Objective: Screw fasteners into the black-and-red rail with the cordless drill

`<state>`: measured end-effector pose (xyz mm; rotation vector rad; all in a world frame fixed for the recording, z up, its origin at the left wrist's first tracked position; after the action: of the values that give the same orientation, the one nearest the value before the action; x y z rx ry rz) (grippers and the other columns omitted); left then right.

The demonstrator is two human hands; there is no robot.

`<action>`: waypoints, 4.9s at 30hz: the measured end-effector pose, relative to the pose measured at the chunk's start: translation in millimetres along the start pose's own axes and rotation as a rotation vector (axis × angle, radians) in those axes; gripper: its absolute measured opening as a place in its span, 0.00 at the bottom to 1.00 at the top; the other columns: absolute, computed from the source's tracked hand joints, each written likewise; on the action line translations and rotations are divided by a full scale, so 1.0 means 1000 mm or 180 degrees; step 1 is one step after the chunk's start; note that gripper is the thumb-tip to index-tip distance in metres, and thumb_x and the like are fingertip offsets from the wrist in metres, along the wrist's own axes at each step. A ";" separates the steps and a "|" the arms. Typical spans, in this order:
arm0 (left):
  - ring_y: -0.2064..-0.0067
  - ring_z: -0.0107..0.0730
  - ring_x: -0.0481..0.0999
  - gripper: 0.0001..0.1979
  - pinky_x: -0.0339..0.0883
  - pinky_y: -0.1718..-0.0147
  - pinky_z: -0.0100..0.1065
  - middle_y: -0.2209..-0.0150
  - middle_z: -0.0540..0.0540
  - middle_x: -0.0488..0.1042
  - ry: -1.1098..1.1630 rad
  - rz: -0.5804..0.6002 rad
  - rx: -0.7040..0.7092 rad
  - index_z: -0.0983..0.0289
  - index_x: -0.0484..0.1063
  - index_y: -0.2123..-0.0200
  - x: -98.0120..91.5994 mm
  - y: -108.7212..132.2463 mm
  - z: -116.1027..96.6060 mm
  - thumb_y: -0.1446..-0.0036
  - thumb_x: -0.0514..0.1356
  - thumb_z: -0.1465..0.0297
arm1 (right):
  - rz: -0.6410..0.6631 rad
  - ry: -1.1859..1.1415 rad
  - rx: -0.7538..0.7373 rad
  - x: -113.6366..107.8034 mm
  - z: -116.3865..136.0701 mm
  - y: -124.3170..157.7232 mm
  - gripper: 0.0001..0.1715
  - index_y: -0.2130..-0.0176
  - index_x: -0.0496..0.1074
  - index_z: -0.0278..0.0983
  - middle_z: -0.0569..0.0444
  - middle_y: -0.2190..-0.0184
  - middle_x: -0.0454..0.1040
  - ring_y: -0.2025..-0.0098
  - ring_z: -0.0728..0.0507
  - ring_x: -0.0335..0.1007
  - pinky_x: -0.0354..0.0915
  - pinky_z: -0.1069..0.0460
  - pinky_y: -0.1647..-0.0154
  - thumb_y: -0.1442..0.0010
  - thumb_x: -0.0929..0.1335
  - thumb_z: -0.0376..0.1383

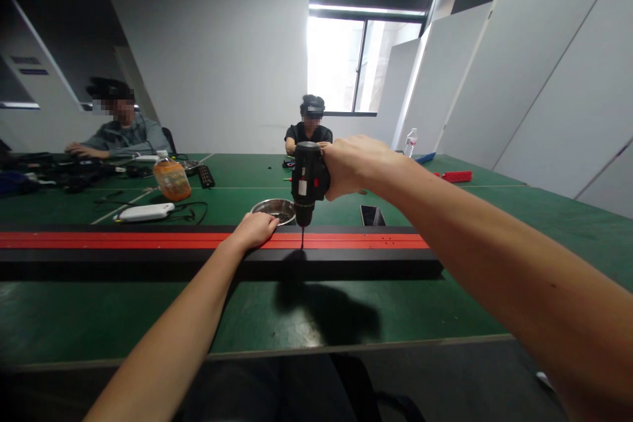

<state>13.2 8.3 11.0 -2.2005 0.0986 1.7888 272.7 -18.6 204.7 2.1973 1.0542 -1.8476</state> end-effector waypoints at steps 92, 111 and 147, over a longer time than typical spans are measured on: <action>0.70 0.23 0.77 0.17 0.72 0.64 0.28 0.70 0.52 0.79 0.5135 -0.1820 0.0210 0.65 0.80 0.67 -0.108 0.013 -0.032 0.58 0.76 0.64 | -0.1819 -0.3750 0.1802 0.144 0.027 0.069 0.22 0.69 0.80 0.36 0.49 0.73 0.81 0.69 0.35 0.78 0.69 0.46 0.66 0.51 0.76 0.52; 0.69 0.30 0.77 0.13 0.71 0.66 0.31 0.71 0.55 0.79 0.3738 -0.2098 0.0527 0.65 0.81 0.68 -0.126 0.021 -0.031 0.51 0.73 0.62 | -0.1780 -0.3776 0.1912 0.142 0.029 0.070 0.26 0.66 0.81 0.34 0.48 0.74 0.81 0.69 0.34 0.78 0.69 0.46 0.69 0.53 0.76 0.54; 0.68 0.28 0.76 0.13 0.69 0.65 0.30 0.70 0.54 0.79 0.4013 -0.2184 0.0382 0.65 0.81 0.67 -0.114 0.021 -0.030 0.51 0.72 0.62 | -0.1653 -0.3838 0.1969 0.146 0.027 0.069 0.26 0.69 0.81 0.34 0.47 0.75 0.81 0.71 0.35 0.78 0.69 0.47 0.70 0.54 0.77 0.54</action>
<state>11.1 -35.5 122.9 -2.4521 -0.2439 -0.0616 292.8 -18.7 42.3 0.4593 0.8015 -3.2648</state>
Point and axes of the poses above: each hand's wrist, its own y-axis away from the middle knuckle, its own x-axis out of the palm, z = x × y, the point moved 1 cm from there along -y, towards the middle knuckle
